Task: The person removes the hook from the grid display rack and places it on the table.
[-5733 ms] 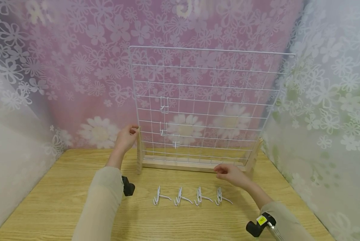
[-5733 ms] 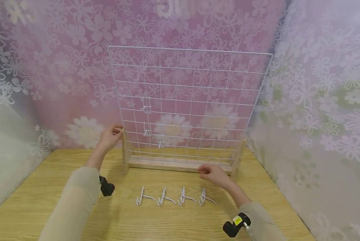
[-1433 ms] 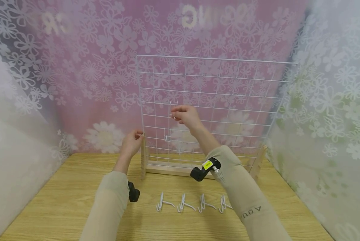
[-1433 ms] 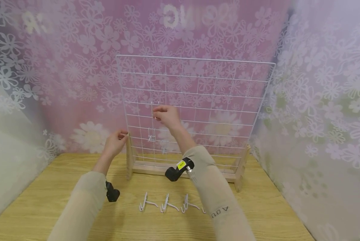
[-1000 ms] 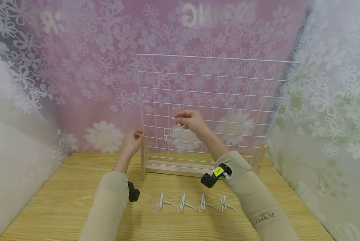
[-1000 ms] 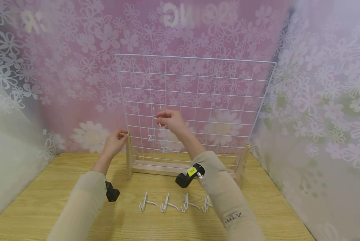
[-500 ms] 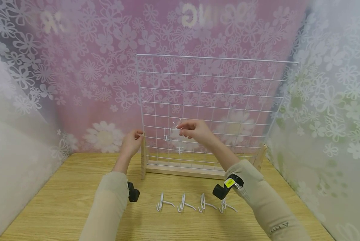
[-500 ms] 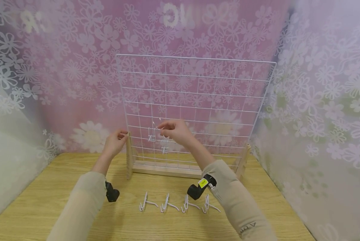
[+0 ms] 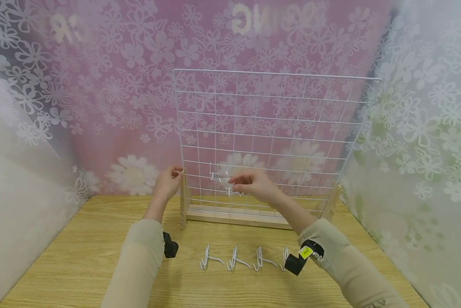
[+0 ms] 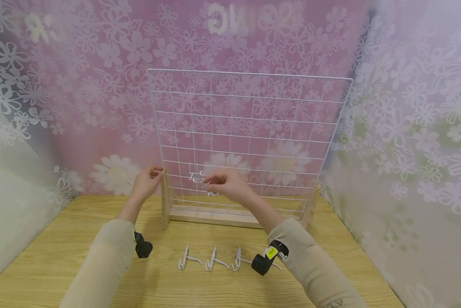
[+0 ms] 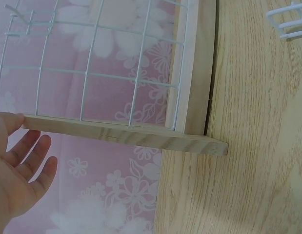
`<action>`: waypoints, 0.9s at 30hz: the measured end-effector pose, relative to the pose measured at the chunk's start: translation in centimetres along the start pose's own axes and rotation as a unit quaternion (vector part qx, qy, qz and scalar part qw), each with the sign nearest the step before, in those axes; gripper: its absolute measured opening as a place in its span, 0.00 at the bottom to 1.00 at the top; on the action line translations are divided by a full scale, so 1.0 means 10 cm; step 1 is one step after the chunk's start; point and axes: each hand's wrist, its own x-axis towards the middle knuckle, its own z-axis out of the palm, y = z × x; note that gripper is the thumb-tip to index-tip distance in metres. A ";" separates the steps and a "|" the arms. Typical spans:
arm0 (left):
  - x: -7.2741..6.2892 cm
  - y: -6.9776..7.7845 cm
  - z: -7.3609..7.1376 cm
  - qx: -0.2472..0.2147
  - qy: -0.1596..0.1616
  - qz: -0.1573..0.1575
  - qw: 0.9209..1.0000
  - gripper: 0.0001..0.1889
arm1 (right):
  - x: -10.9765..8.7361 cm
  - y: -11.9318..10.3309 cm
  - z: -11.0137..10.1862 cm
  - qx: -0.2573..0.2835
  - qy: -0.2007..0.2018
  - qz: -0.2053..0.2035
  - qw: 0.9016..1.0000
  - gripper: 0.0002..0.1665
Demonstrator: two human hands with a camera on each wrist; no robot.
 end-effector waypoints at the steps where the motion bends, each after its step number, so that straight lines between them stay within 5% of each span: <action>1: 0.00 0.00 0.00 0.003 0.001 0.001 1.000 0.16 | -0.02 0.01 0.01 0.003 -0.003 0.002 1.000 0.12; 12: 0.01 0.00 0.00 0.013 -0.002 0.002 1.000 0.16 | -0.24 0.18 0.09 0.002 -0.044 0.019 0.999 0.13; 27: -0.02 0.03 -0.01 0.013 -0.007 0.003 1.000 0.17 | -0.49 0.44 0.37 -0.007 -0.102 -0.010 0.995 0.09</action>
